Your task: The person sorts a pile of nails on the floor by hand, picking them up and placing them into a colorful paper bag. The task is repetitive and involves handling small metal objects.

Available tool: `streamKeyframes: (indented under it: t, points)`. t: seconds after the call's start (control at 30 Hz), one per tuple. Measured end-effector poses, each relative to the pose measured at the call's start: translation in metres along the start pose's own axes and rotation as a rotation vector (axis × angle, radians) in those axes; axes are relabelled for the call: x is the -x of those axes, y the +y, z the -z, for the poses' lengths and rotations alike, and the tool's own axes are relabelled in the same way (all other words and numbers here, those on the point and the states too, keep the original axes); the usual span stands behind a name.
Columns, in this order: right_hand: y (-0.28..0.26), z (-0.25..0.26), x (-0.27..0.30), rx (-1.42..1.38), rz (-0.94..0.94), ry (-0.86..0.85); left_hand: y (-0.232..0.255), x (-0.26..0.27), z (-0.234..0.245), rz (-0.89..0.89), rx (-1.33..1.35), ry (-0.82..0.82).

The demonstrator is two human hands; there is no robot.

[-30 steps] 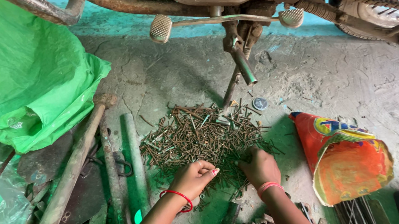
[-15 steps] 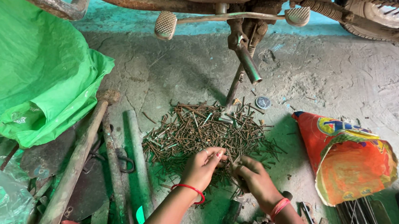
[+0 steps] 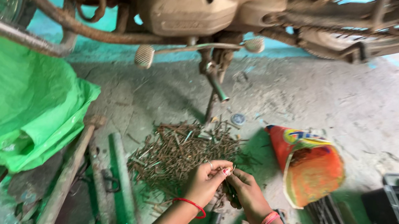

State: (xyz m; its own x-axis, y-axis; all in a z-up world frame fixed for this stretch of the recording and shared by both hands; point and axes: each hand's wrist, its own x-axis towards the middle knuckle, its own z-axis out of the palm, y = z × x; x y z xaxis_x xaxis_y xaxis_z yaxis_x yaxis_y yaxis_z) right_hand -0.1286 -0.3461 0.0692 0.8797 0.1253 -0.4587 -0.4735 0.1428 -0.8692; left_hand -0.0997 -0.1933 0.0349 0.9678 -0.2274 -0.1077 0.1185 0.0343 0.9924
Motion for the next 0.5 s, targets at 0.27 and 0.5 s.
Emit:
streamKeyframes:
  t: [0.27, 0.5]
  points:
    - [-0.03, 0.045, 0.035, -0.329, 0.155, 0.287, 0.058, -0.021, -0.043, -0.154, -0.37, -0.147]
    - [-0.025, 0.097, 0.034, -0.642, 0.241, 0.406, 0.045, -0.052, -0.095, -0.379, -0.828, -0.268]
